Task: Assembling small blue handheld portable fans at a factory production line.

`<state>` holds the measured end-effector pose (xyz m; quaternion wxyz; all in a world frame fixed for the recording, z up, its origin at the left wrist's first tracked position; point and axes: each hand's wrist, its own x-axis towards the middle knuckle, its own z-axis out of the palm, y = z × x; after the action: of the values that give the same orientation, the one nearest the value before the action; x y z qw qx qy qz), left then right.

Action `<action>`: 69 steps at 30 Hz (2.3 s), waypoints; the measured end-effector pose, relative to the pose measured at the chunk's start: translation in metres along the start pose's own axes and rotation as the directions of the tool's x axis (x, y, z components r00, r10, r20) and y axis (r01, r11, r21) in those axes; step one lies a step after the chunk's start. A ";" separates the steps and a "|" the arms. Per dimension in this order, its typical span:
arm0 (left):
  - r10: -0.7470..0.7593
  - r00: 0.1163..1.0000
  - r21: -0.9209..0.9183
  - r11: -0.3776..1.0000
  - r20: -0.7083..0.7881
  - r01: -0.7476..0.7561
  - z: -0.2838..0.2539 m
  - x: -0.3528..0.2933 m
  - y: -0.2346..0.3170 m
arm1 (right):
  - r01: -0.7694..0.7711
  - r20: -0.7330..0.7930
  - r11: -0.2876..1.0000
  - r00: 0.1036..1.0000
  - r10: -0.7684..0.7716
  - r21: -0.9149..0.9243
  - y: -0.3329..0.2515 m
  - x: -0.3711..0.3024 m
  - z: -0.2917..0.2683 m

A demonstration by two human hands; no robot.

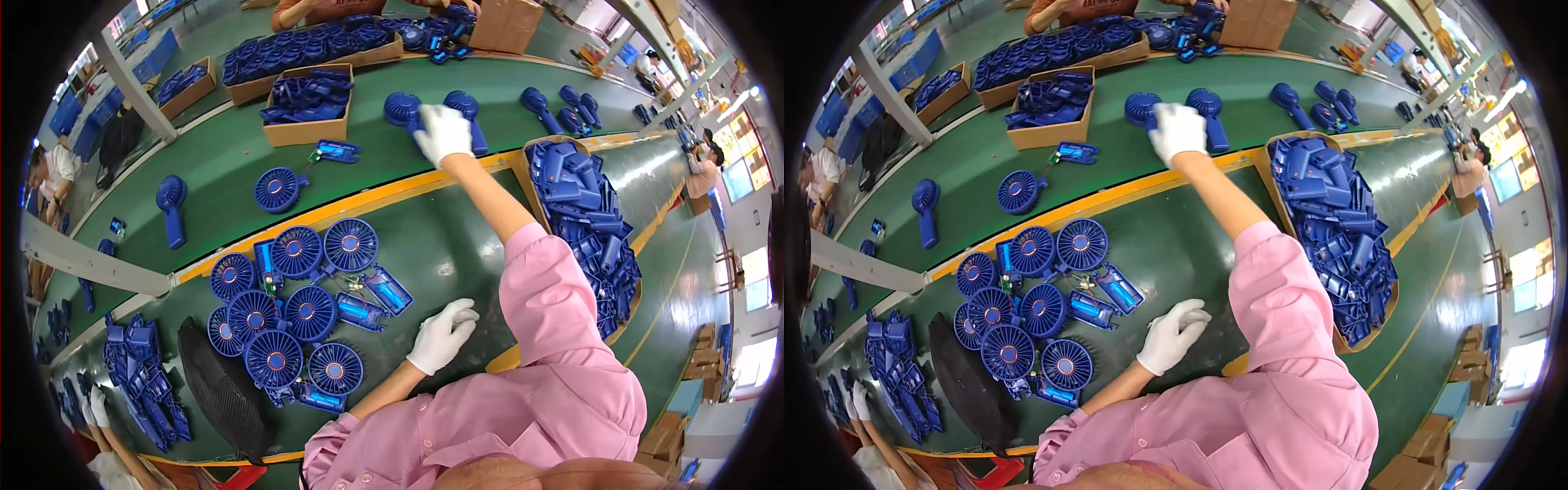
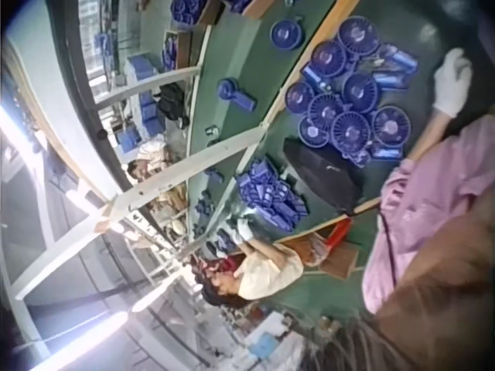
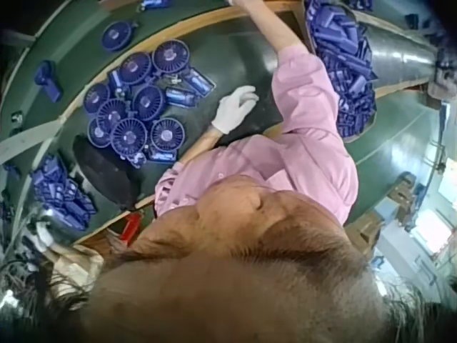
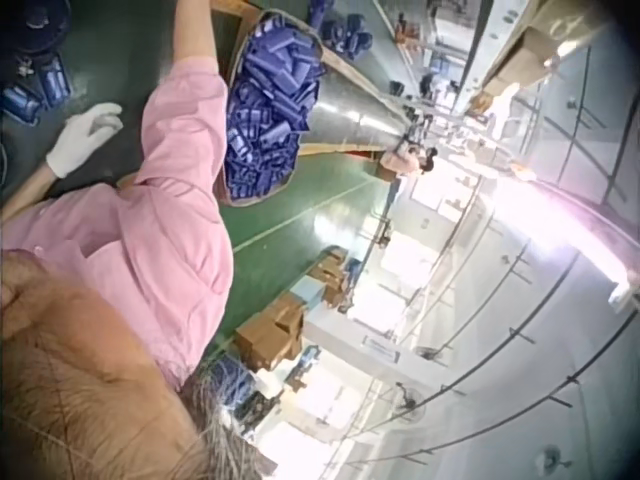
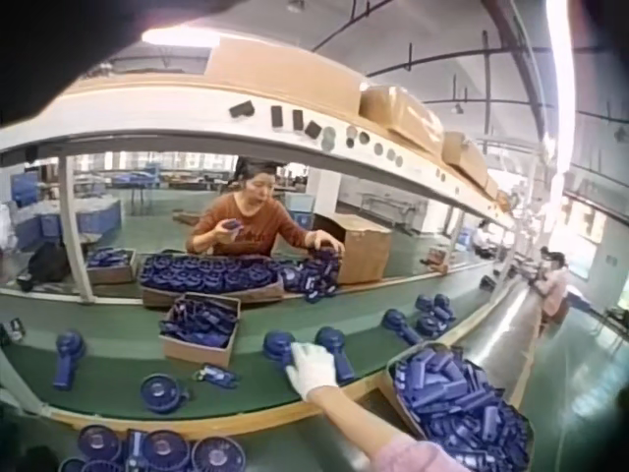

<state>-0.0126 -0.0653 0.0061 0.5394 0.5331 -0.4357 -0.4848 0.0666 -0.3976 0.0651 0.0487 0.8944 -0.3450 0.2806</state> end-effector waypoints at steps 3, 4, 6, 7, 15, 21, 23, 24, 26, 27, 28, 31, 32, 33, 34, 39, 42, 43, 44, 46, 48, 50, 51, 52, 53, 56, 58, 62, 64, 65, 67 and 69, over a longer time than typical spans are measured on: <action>0.025 0.999 -0.018 1.000 -0.022 -0.025 0.000 0.000 0.000 | 0.195 0.276 0.962 0.930 -0.243 0.189 -0.070 0.006 0.014; -0.041 0.999 0.064 0.997 0.016 0.040 -0.002 0.000 0.005 | 0.142 0.338 0.975 0.921 -0.195 0.173 -0.085 0.004 0.026; -0.169 0.982 0.239 0.960 0.089 0.144 -0.008 0.004 0.015 | -0.001 0.423 0.993 0.905 -0.050 0.119 -0.103 0.008 0.043; -0.143 0.986 0.210 0.970 0.085 0.123 -0.008 0.005 0.013 | 0.023 0.428 0.996 0.902 -0.059 0.089 -0.103 0.009 0.052; -0.047 0.996 -0.223 0.973 0.072 0.062 0.001 0.004 -0.019 | -0.513 0.570 0.359 0.819 -0.069 0.780 -0.085 -0.012 -0.038; 0.017 0.999 -0.490 0.872 0.039 0.004 -0.012 -0.003 -0.001 | -0.034 0.182 0.533 0.957 -0.227 0.845 -0.038 -0.108 -0.139; -0.021 0.999 -0.735 0.676 0.050 0.051 -0.017 -0.004 -0.003 | 0.028 0.208 0.602 0.925 -0.319 0.798 -0.031 -0.149 -0.155; -0.016 0.999 -0.773 0.633 0.044 0.044 -0.018 -0.001 -0.008 | 0.040 0.301 0.615 0.846 -0.439 0.787 -0.029 -0.164 -0.163; -0.030 0.999 -0.827 0.560 0.037 0.048 -0.011 0.000 -0.010 | 0.115 0.389 0.628 0.696 -0.604 0.770 -0.020 -0.189 -0.177; -0.032 0.998 -0.854 0.517 0.050 0.059 -0.008 0.000 -0.003 | 0.179 0.407 0.641 0.639 -0.652 0.746 -0.015 -0.195 -0.182; -0.050 0.995 -0.841 0.533 0.081 0.095 -0.003 0.004 0.007 | 0.160 0.378 0.577 0.613 -0.694 0.801 0.000 -0.196 -0.178; -0.129 0.989 -0.727 0.673 0.066 0.136 -0.013 0.001 -0.012 | 0.383 0.205 0.724 0.788 -0.580 0.574 0.085 -0.121 -0.184; -0.078 0.995 -0.670 0.735 0.068 0.104 -0.012 0.007 -0.011 | 0.326 0.277 0.881 0.861 -0.427 0.343 0.130 -0.092 -0.176; -0.118 0.989 -0.679 0.719 0.089 0.147 -0.009 0.012 -0.002 | 0.318 0.064 0.917 0.938 -0.342 0.242 0.194 -0.069 -0.160; -0.150 0.983 -0.638 0.748 0.106 0.183 -0.006 0.017 0.008 | 0.036 0.158 0.998 0.986 -0.044 0.055 0.246 -0.043 -0.157; -0.309 0.941 -0.595 0.733 0.142 0.330 -0.005 0.030 0.019 | -0.376 0.310 0.863 0.821 0.479 -0.337 0.499 -0.022 -0.128; -0.330 0.940 -0.391 0.856 0.091 0.339 -0.007 0.030 0.017 | -0.344 0.424 0.842 0.746 0.514 -0.415 0.536 -0.016 -0.091; -0.369 0.927 -0.438 0.824 0.067 0.360 -0.002 0.030 0.027 | -0.362 0.434 0.817 0.711 0.553 -0.448 0.553 -0.017 -0.084; -0.353 0.935 -0.435 0.836 0.042 0.336 -0.001 0.033 0.031 | -0.333 0.428 0.822 0.728 0.536 -0.462 0.567 -0.012 -0.074; -0.307 0.946 -0.498 0.807 0.103 0.317 -0.015 0.033 0.004 | -0.299 0.476 0.837 0.713 0.515 -0.458 0.598 -0.012 -0.061; -0.283 0.951 -0.476 0.823 0.126 0.309 -0.024 0.043 0.002 | -0.167 0.582 0.858 0.671 0.460 -0.486 0.625 -0.005 -0.049; -0.331 0.936 -0.489 0.802 0.117 0.344 -0.021 0.045 0.000 | 0.096 0.726 0.876 0.605 0.326 -0.473 0.629 0.000 -0.035; -0.353 0.928 -0.494 0.790 0.118 0.363 -0.022 0.044 -0.002 | 0.140 0.716 0.837 0.603 0.351 -0.529 0.630 0.002 -0.026; -0.366 0.922 -0.494 0.783 0.125 0.377 -0.025 0.043 -0.003 | 0.176 0.695 0.790 0.610 0.381 -0.588 0.615 0.010 -0.029; -0.377 0.916 -0.494 0.776 0.134 0.392 -0.028 0.042 -0.005 | 0.209 0.670 0.735 0.618 0.412 -0.645 0.602 0.014 -0.035; -0.390 0.914 -0.489 0.779 0.111 0.391 -0.027 0.035 -0.005 | -0.266 0.365 0.711 0.711 0.601 -0.652 0.615 0.011 -0.027; -0.359 0.933 -0.483 0.814 0.019 0.323 -0.017 0.030 0.003 | -0.597 0.147 0.687 0.701 0.698 -0.415 0.567 0.022 -0.041; -0.378 0.924 -0.479 0.801 0.059 0.358 -0.019 0.036 0.013 | -0.555 -0.043 0.829 0.832 0.554 -0.067 0.514 0.025 -0.103; -0.339 0.938 -0.506 0.799 0.067 0.325 -0.016 0.040 0.017 | -0.466 -0.021 0.875 0.881 0.472 0.130 0.491 0.030 -0.131; -0.282 0.959 -0.524 0.811 0.041 0.261 -0.012 0.038 0.018 | -0.437 0.046 0.872 0.898 0.438 0.221 0.458 0.036 -0.145; -0.226 0.973 -0.520 0.826 0.049 0.218 -0.009 0.037 0.014 | -0.382 0.202 0.831 0.923 0.326 0.404 0.385 0.036 -0.175; -0.201 0.978 -0.551 0.811 0.055 0.197 -0.006 0.036 0.007 | -0.135 0.136 0.923 0.986 0.092 0.360 0.313 0.026 -0.201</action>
<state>-0.0004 -0.1003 0.0114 0.6182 0.3982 -0.2169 -0.6420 -0.2136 -0.5938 0.2146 -0.1564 0.8809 -0.3398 0.2899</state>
